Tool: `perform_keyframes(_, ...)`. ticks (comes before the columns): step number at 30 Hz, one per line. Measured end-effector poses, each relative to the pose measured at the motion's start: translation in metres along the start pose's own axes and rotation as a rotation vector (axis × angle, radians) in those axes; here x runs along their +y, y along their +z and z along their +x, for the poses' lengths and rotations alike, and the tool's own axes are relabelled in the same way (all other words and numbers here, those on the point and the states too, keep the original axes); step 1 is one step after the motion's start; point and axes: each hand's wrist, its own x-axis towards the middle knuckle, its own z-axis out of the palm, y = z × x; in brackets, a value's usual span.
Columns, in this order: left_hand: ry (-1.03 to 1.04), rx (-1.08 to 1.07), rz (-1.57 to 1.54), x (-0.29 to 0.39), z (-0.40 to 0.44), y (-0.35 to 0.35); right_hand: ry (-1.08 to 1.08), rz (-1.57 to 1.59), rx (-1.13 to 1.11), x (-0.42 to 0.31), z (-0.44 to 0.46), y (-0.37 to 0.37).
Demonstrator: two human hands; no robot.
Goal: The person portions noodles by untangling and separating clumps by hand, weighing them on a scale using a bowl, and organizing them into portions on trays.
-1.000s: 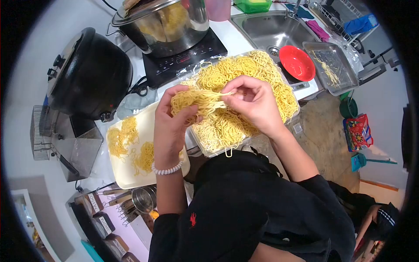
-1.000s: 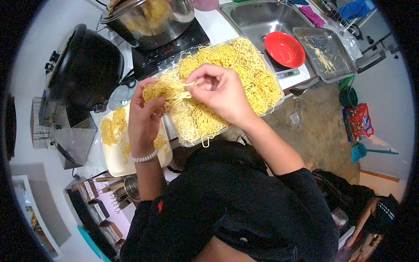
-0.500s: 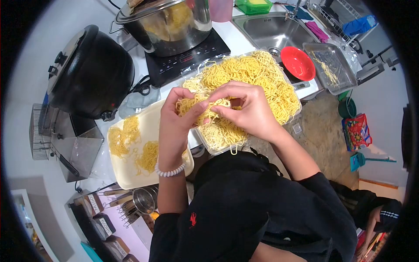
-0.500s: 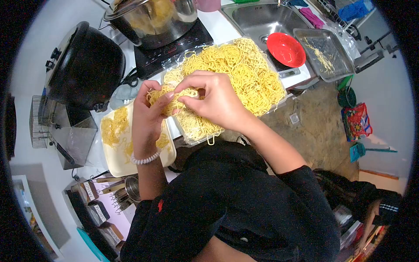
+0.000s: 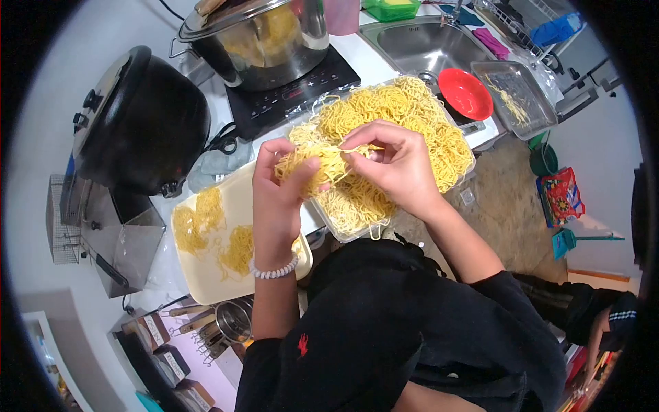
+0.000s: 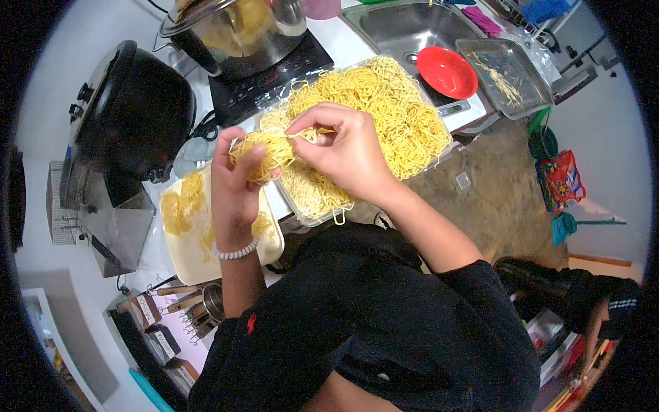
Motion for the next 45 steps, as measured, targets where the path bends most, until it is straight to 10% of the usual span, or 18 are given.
perform_keyframes(29,0.05,-0.39,0.267,0.004,0.001,0.047,0.146,0.257,0.175,-0.029,-0.046,-0.059)
perform_keyframes(45,0.109,-0.438,0.106,-0.141,0.06,0.356,0.025,0.001,0.357,0.014,-0.065,-0.376)
